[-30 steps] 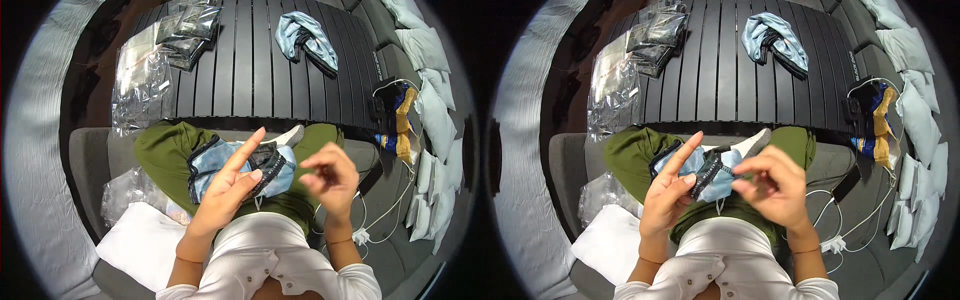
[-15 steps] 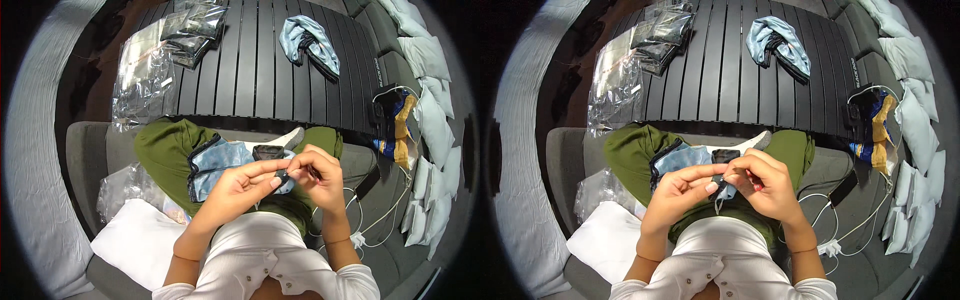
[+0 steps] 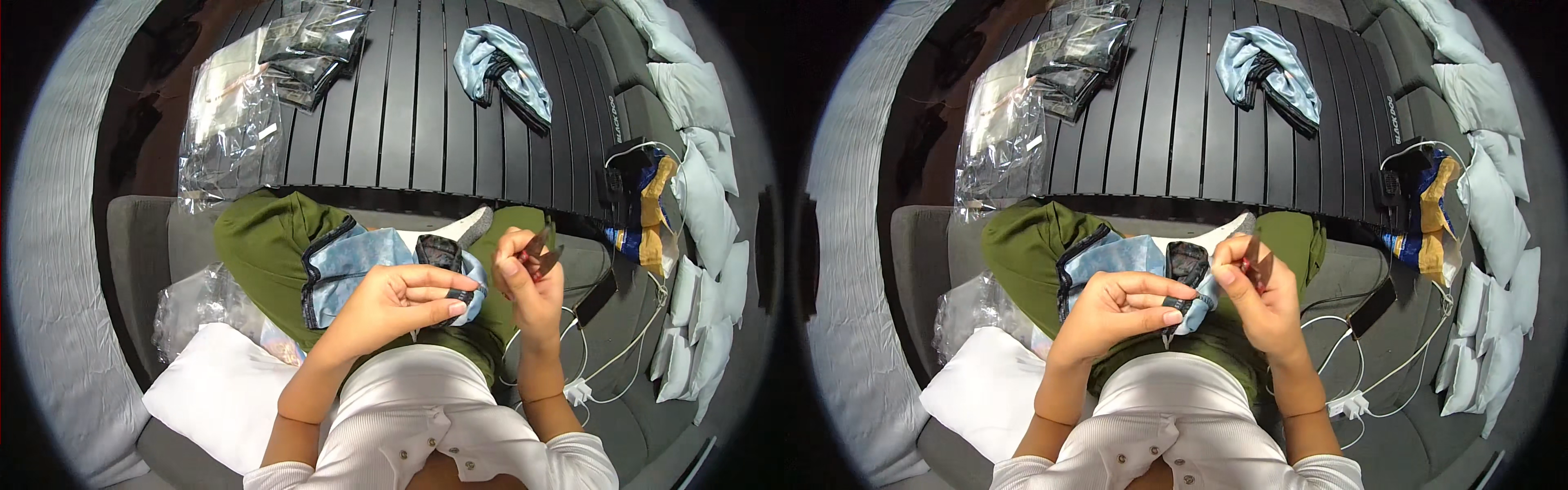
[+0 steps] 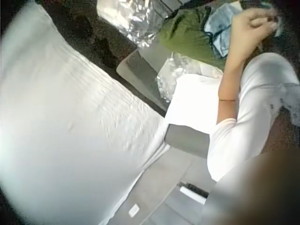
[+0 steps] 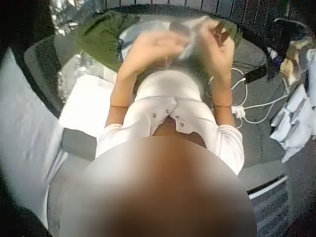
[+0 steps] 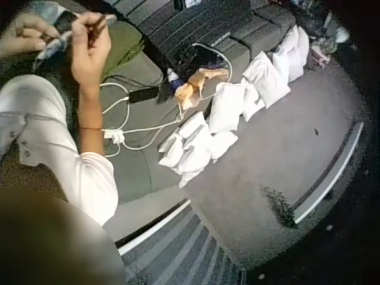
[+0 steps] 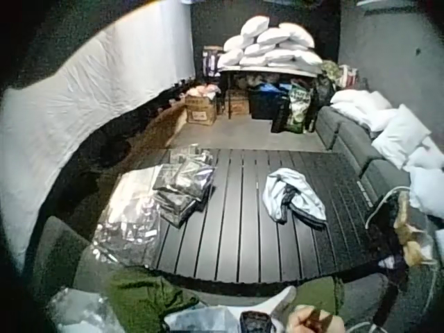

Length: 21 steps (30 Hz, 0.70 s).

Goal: Packaging textile items and small goods into plastic pouches and bags.

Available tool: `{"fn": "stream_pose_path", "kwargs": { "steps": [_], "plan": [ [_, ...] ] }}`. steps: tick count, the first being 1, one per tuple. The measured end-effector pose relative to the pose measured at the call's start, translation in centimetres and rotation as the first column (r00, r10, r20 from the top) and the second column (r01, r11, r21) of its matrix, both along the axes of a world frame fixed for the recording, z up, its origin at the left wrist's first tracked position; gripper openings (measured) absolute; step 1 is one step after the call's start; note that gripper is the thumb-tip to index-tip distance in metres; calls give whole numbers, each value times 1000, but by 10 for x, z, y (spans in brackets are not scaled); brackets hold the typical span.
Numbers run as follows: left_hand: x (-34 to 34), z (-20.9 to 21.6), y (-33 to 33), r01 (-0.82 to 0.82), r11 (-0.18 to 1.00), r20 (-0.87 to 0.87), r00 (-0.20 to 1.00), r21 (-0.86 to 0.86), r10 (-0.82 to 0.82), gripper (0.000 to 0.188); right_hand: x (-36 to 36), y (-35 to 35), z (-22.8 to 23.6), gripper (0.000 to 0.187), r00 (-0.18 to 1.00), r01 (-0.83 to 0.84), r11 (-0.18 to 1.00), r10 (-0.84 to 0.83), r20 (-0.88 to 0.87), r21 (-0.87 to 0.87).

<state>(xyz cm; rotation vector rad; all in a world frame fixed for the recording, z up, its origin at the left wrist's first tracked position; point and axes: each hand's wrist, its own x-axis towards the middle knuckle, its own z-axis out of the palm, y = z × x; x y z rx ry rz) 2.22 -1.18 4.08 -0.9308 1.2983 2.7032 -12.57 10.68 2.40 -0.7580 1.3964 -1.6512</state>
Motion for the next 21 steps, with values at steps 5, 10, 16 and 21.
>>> {"fn": "stream_pose_path", "kwargs": {
  "steps": [5, 10, 16, 21],
  "plan": [
    [0, -3, 1, 9, 1000, 19, 1000, -23, -8, 28, -10, -2, 0, 13, 979, 134, 987, -146, -140, -88],
    [4, -6, 2, -51, 998, -18, 999, -39, 50, 30, -51, -3, -13, 12, 875, 383, 924, -369, -313, -18],
    [7, -4, -2, -123, 992, -71, 990, -32, 120, 33, -84, -1, -29, 11, 879, 430, 903, -418, -230, 3],
    [7, -8, -3, -145, 988, -125, 982, -46, 138, 33, -83, 8, -16, 11, 927, 374, 926, -375, -11, -44]
  ]
}}
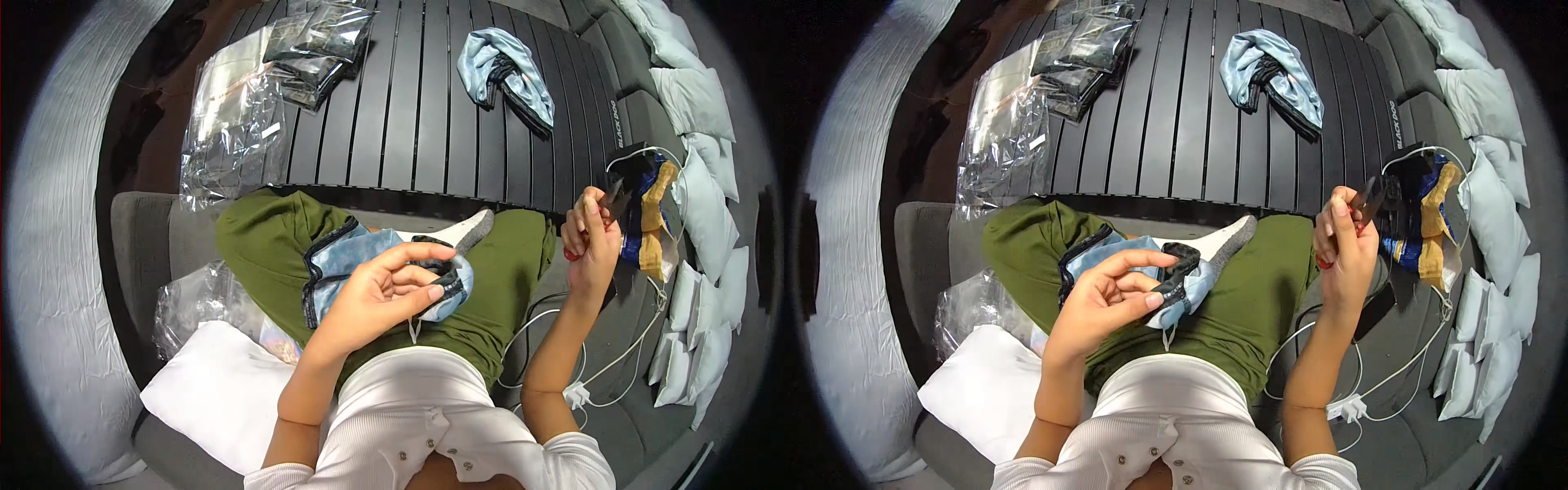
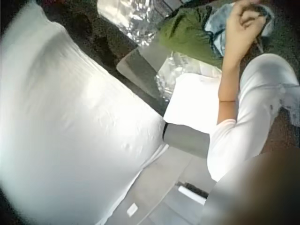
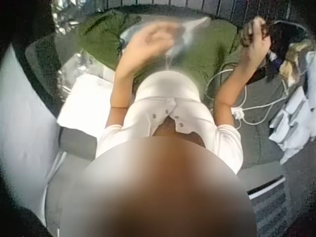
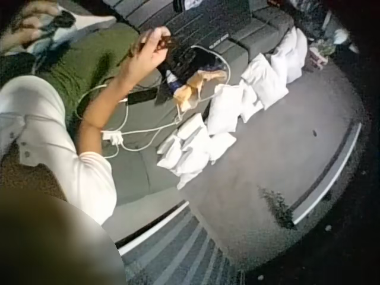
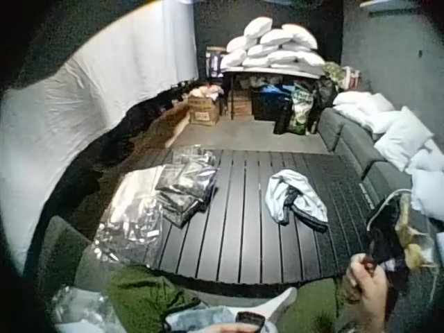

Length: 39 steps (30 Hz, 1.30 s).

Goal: Packaging textile items and small goods into plastic pouches and bags.

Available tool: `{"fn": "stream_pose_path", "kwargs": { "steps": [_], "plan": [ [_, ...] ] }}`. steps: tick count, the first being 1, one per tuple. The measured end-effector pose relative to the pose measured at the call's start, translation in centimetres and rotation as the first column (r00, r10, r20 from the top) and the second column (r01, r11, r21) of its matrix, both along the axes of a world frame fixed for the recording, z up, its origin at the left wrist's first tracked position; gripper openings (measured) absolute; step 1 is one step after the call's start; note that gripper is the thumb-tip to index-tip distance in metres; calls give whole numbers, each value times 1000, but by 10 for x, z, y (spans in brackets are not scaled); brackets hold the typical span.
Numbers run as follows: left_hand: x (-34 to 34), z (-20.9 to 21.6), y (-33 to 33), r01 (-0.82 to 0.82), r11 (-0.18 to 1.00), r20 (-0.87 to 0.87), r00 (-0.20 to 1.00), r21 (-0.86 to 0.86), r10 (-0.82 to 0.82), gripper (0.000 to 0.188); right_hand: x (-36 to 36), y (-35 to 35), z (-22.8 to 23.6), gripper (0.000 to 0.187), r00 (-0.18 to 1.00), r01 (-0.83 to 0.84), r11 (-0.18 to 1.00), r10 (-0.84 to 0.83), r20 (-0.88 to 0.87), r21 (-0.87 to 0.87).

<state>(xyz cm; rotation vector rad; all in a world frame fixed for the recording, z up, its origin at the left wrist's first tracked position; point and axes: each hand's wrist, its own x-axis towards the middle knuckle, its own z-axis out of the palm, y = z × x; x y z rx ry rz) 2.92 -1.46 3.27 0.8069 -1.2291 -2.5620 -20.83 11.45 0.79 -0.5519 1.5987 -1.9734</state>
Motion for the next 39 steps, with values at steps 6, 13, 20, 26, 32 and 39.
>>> {"fn": "stream_pose_path", "kwargs": {
  "steps": [6, 13, 20, 26, 32, 39],
  "plan": [
    [0, -6, 2, 74, 996, 49, 996, -58, -71, 31, -4, 6, 27, 11, 988, -118, 960, 139, 69, -253],
    [3, -5, 4, 155, 974, -35, 986, -168, -163, 28, 1, 12, 48, 9, 962, -244, 894, 271, 21, -376],
    [-7, 1, 9, 380, 875, 179, 923, -299, -340, 21, 10, 9, 59, 9, 950, -283, 860, 312, -2, -425],
    [-18, -11, 7, 235, 753, 11, 957, -614, -290, 10, 16, -2, 65, 9, 935, -335, 845, 354, -33, -417],
    [-32, -19, -2, 463, 839, -114, 853, -287, -509, 5, 7, -12, 57, 12, 935, -318, 868, 353, 26, -381],
    [-31, -40, -2, 432, 797, -261, 784, -422, -563, 12, -2, -17, 35, 12, 913, -297, 911, 359, 192, -287]
  ]
}}
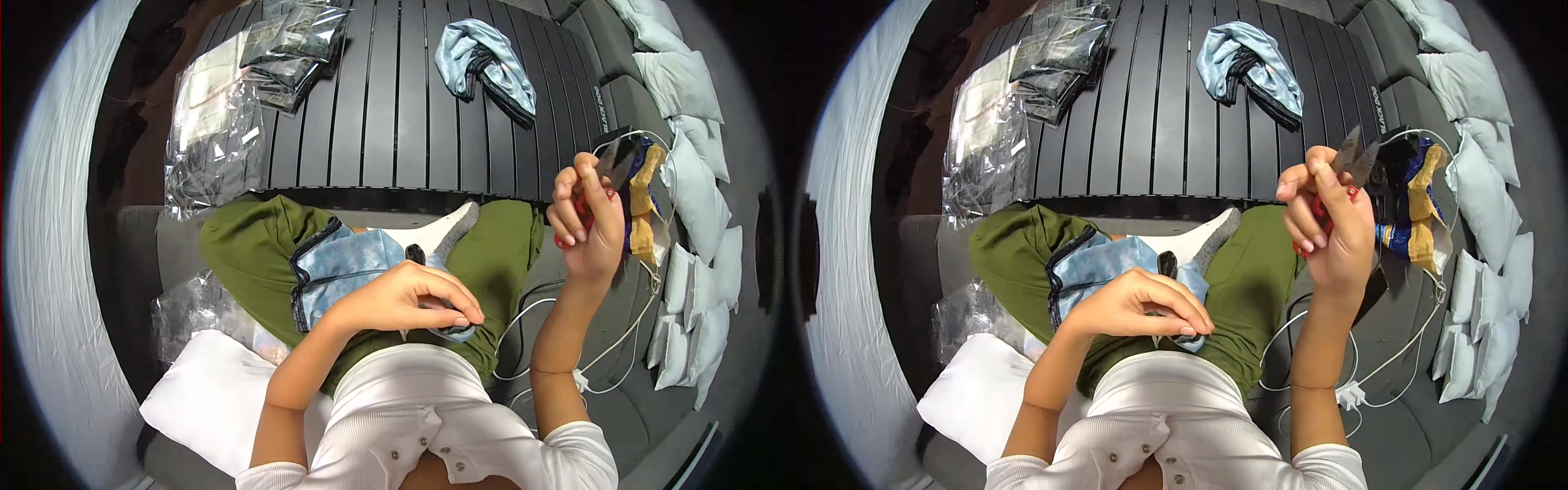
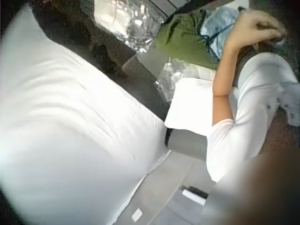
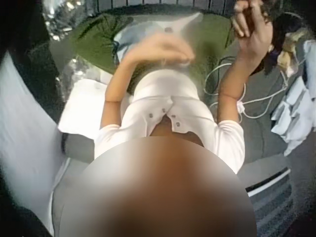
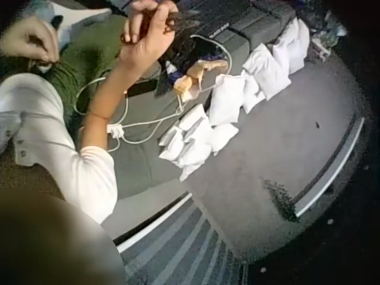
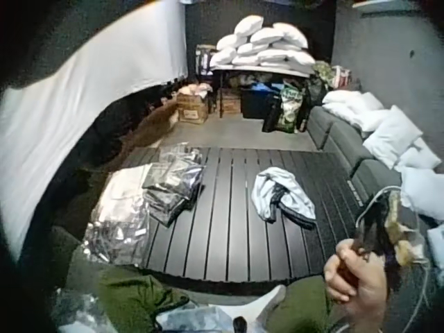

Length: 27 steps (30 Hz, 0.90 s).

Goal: Packaging textile items and small goods into plastic pouches and bags.

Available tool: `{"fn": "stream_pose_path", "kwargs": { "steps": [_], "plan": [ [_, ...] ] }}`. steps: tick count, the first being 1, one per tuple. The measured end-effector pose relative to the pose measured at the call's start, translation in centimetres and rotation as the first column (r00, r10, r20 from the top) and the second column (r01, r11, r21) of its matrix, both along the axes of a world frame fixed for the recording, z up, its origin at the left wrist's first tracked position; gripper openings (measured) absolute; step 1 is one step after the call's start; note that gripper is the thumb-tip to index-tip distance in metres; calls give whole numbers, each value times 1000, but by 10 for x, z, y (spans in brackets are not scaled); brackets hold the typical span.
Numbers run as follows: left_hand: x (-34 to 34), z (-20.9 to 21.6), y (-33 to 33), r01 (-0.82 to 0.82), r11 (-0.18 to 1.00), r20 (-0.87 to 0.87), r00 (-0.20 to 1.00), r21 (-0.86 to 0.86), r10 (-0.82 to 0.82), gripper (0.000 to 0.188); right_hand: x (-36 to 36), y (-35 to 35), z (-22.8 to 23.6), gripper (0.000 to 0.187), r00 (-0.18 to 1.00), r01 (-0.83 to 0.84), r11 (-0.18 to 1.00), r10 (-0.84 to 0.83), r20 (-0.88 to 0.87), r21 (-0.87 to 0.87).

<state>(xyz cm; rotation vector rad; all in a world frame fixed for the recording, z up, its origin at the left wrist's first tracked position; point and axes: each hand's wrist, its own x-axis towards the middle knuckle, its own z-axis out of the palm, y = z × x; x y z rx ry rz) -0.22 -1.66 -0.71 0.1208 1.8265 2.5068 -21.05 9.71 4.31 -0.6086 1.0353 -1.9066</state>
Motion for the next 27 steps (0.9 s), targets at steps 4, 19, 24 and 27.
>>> {"fn": "stream_pose_path", "kwargs": {
  "steps": [4, 19, 24, 27],
  "plan": [
    [5, 1, 2, -136, 975, 154, 982, 173, 110, 21, -5, -3, -12, 11, 1000, 8, 994, -5, -22, 111],
    [22, -1, -14, -236, 931, 214, 960, 278, 180, 42, 26, 41, -20, 50, 716, -400, 721, 631, -298, 566],
    [21, 0, -14, -214, 942, 206, 965, 260, 163, 41, 43, 35, -20, 27, 503, -417, 654, 745, -439, 631],
    [19, -2, -12, -200, 942, 201, 968, 269, 148, 41, 49, 28, -23, 24, 462, -406, 654, 750, -474, 638]
  ]
}}
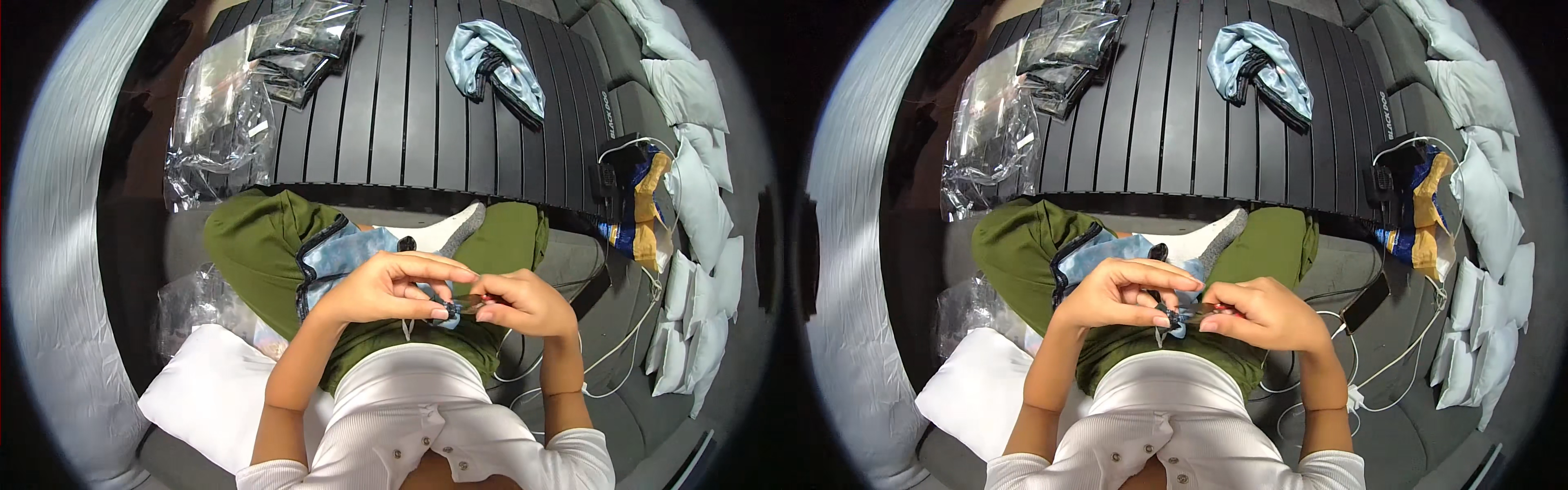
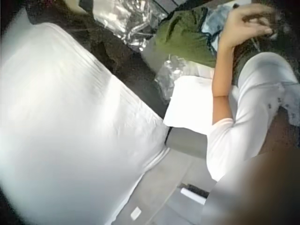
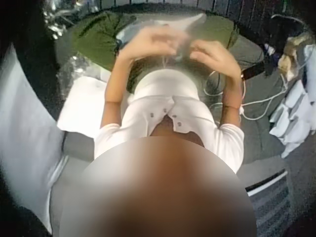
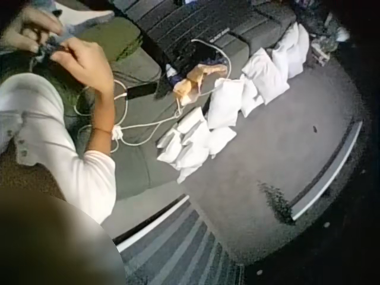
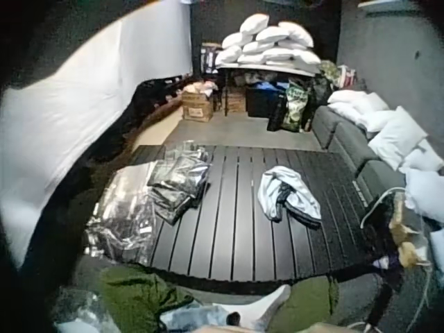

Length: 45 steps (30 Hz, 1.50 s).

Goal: Packaging textile items and small goods into plastic pouches and bags.

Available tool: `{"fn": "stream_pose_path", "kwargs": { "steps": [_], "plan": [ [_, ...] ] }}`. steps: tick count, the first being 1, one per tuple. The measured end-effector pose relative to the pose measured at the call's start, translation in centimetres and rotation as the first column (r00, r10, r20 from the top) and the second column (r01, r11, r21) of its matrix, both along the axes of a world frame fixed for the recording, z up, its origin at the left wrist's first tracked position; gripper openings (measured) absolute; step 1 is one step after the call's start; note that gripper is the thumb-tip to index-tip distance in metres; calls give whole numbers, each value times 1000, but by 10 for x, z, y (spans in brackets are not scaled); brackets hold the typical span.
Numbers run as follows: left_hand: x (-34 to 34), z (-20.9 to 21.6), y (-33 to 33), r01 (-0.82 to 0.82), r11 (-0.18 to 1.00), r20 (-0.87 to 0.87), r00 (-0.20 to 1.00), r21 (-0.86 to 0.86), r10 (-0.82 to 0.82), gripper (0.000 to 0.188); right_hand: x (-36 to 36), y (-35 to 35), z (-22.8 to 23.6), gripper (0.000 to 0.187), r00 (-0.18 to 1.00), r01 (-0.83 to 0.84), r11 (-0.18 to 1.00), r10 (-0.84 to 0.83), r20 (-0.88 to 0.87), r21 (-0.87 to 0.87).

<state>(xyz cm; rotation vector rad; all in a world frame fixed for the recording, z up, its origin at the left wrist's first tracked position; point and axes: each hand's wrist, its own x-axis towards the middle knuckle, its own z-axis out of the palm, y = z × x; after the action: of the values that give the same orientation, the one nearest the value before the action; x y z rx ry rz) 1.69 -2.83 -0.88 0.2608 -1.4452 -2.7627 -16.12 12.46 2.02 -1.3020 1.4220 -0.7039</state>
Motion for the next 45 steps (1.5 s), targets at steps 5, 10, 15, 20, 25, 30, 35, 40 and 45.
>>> {"fn": "stream_pose_path", "kwargs": {
  "steps": [5, 10, 15, 20, 25, 30, 35, 40, 45],
  "plan": [
    [-2, 0, 1, 41, 999, -8, 999, -31, -41, 41, -1, -3, -7, 21, 997, -50, 998, 53, 55, -45],
    [-4, -5, 1, 101, 991, 17, 995, -90, -100, 42, -1, -5, -7, 20, 998, -53, 997, 55, 20, -57],
    [-9, -5, 0, 130, 989, 7, 991, -67, -130, 44, -3, -3, -7, 19, 999, -36, 997, 36, -1, -67],
    [-10, -6, 1, 145, 989, 3, 989, -15, -145, 47, -4, -3, -7, 28, 999, -12, 997, 10, -30, -75],
    [-12, -8, 1, 144, 989, 22, 989, -44, -144, 48, -5, -4, -5, 28, 997, 5, 997, -10, -72, -73],
    [-15, -8, 0, 162, 985, 24, 987, -53, -161, 47, -8, -2, -8, 25, 992, -3, 996, -9, -123, -94],
    [-17, -6, -1, 175, 982, 26, 984, -66, -174, 46, -8, -1, -10, 20, 995, 53, 991, -63, -74, -126],
    [-16, -11, 0, 121, 991, -15, 992, -49, -122, 49, -9, 0, -11, 19, 996, 81, 994, -79, 28, -79],
    [-15, -12, 0, 115, 993, -17, 993, -37, -116, 50, -7, 3, -13, 21, 989, 110, 992, -104, 105, -56]
  ]
}}
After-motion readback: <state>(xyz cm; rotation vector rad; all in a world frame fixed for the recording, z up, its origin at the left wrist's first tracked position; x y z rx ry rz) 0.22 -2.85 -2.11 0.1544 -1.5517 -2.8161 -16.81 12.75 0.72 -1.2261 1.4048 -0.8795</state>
